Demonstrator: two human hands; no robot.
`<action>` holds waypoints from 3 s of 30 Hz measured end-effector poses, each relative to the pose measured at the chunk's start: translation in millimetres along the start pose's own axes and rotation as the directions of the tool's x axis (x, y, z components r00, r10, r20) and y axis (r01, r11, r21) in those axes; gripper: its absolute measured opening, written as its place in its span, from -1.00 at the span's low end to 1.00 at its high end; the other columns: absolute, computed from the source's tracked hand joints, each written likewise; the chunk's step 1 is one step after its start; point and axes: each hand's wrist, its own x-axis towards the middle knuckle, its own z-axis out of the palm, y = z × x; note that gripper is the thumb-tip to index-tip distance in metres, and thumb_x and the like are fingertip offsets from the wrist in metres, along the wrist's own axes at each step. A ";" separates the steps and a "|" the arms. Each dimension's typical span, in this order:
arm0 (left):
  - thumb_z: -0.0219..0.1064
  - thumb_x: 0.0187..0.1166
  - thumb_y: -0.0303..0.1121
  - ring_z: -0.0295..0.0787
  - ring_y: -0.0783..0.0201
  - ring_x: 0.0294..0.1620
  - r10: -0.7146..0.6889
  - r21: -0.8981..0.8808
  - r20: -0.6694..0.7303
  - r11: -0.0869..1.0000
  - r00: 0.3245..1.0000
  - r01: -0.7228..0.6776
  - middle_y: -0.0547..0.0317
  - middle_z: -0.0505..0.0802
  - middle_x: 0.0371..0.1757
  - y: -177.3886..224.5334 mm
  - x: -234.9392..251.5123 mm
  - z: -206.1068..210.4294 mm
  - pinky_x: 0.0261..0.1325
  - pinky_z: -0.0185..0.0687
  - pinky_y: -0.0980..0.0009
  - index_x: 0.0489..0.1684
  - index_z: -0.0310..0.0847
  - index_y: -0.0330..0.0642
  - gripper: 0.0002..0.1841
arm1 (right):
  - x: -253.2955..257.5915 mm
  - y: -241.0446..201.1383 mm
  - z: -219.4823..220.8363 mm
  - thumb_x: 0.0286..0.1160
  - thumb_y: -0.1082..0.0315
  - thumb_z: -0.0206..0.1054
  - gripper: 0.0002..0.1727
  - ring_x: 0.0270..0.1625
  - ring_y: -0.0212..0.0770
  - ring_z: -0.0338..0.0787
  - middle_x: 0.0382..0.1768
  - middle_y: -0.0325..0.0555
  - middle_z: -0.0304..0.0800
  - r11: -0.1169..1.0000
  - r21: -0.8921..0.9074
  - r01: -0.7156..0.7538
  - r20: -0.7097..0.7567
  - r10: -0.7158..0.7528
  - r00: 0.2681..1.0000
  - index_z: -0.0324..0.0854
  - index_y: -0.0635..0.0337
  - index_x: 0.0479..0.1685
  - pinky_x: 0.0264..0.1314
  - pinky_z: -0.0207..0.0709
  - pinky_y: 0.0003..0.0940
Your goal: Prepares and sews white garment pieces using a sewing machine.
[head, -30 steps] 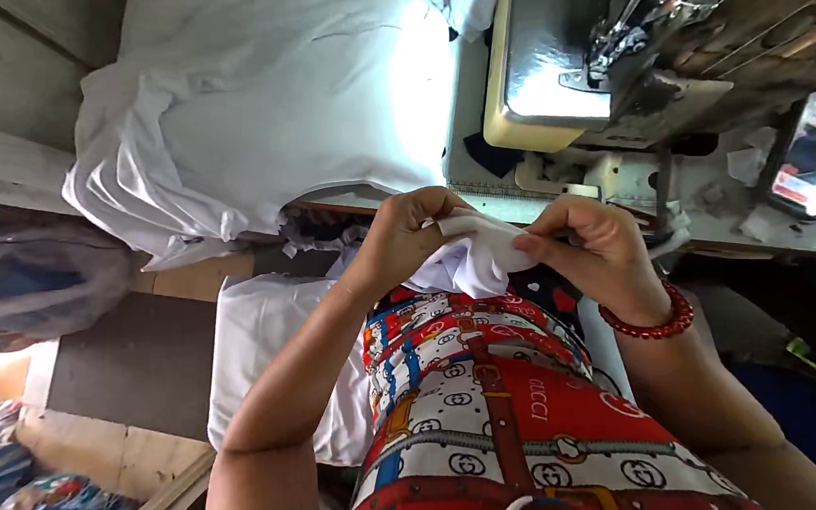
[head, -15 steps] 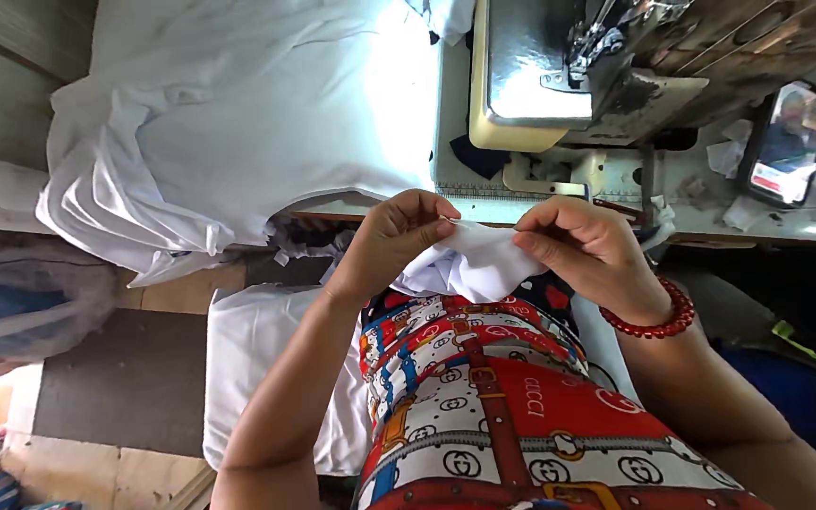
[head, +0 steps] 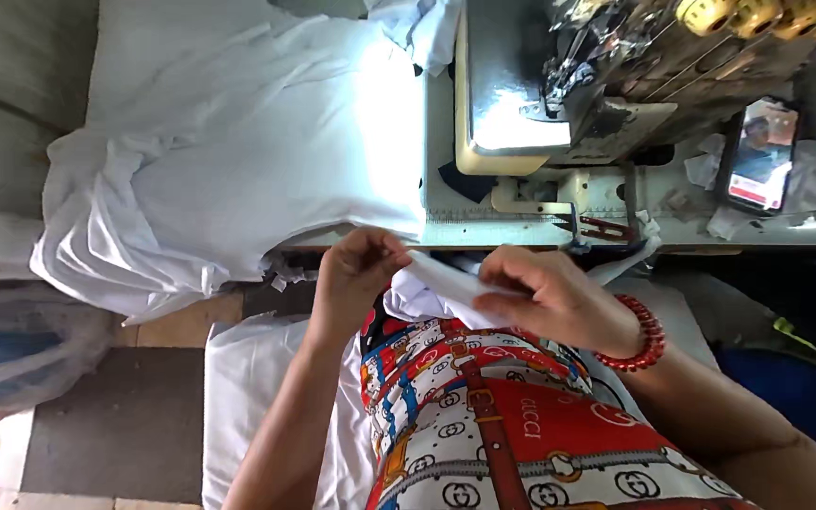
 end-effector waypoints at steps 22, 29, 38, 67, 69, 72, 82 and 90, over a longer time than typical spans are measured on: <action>0.43 0.45 -0.59 0.79 0.53 -0.16 0.432 0.269 0.327 0.810 0.841 -0.521 0.11 0.89 -0.16 21.0 183.5 93.3 0.01 0.70 0.61 -0.22 0.81 -0.37 -0.92 | -5.1 68.0 -17.8 0.57 0.40 0.24 -0.85 -0.44 -0.68 0.66 -0.42 -0.47 0.76 0.821 0.537 -0.194 -0.274 0.387 0.880 0.57 0.22 0.01 -0.35 0.56 -0.69; 0.47 0.47 -0.50 0.78 0.46 -0.09 0.440 0.449 0.274 0.728 0.855 -0.519 0.15 0.89 -0.13 3.8 178.5 109.5 0.05 0.64 0.53 -0.17 0.86 -0.22 -0.91 | -7.5 100.1 -12.3 0.38 0.23 0.50 -0.81 -0.11 -0.55 0.72 -0.27 -0.29 0.78 0.919 0.357 -0.167 -0.434 0.321 0.842 0.76 0.18 -0.38 0.01 0.62 -0.59; 0.14 0.75 -0.18 0.75 0.00 0.38 0.299 0.710 0.475 0.425 0.828 -0.561 -0.02 0.75 0.49 11.4 136.2 103.0 0.29 0.55 -0.02 0.44 0.69 -0.23 -0.55 | -19.4 83.9 -8.4 0.65 0.35 0.24 -0.84 -0.14 -0.64 0.72 -0.19 -0.38 0.76 0.787 0.609 -0.102 -0.294 0.343 0.892 0.57 0.28 -0.04 0.00 0.63 -0.63; 0.40 0.44 0.27 0.48 -0.22 0.57 0.281 0.729 0.224 0.588 0.933 -0.352 -0.33 0.63 0.50 -19.7 103.8 20.9 0.57 0.32 -0.19 0.46 0.53 -0.36 -0.15 | -17.7 66.1 -9.2 0.77 0.36 0.07 -0.76 -0.21 -0.61 0.72 -0.27 -0.29 0.74 0.793 0.564 -0.231 -0.260 0.436 0.862 0.56 0.34 0.07 -0.06 0.63 -0.62; 0.45 0.49 0.15 0.56 -0.10 0.49 0.291 0.726 0.177 0.606 0.940 -0.324 -0.23 0.70 0.43 -35.4 58.2 8.3 0.52 0.37 -0.05 0.40 0.60 -0.23 -0.31 | -36.2 67.1 4.2 0.77 0.35 0.08 -0.74 -0.20 -0.62 0.71 -0.23 -0.29 0.74 0.747 0.596 -0.294 -0.163 0.472 0.866 0.56 0.37 0.12 -0.05 0.63 -0.63; 0.39 0.63 -0.08 0.63 0.21 0.36 0.296 0.661 0.151 0.680 0.943 -0.319 0.04 0.80 0.20 -47.8 8.9 14.5 0.48 0.41 0.29 0.17 0.71 -0.09 -0.66 | -55.4 71.0 24.8 0.72 0.39 0.12 -0.74 -0.10 -0.59 0.76 -0.15 -0.23 0.80 0.685 0.627 -0.370 -0.072 0.525 0.848 0.58 0.42 0.11 0.07 0.66 -0.58; 0.54 0.49 -0.15 0.62 0.14 0.27 0.417 0.483 0.432 0.641 0.799 -0.596 0.10 0.73 0.14 -88.5 -44.5 82.9 0.41 0.44 0.26 0.12 0.59 -0.03 -0.64 | -72.4 52.8 43.5 0.70 0.53 0.14 -0.88 -0.25 -0.41 0.85 -0.25 -0.24 0.81 0.468 0.808 -0.357 0.028 0.575 0.817 0.53 0.22 0.05 -0.09 0.82 -0.42; 0.42 0.60 -0.32 0.63 0.45 0.24 0.473 0.117 0.236 0.853 0.849 -0.508 0.35 0.74 0.05 -61.4 -45.2 91.2 0.37 0.54 0.49 -0.17 0.69 -0.01 -0.96 | -72.2 34.5 26.2 0.64 0.52 0.11 -0.79 -0.30 -0.40 0.87 -0.24 -0.25 0.86 0.339 0.903 -0.266 0.084 0.467 0.880 0.56 0.10 0.08 -0.22 0.80 -0.48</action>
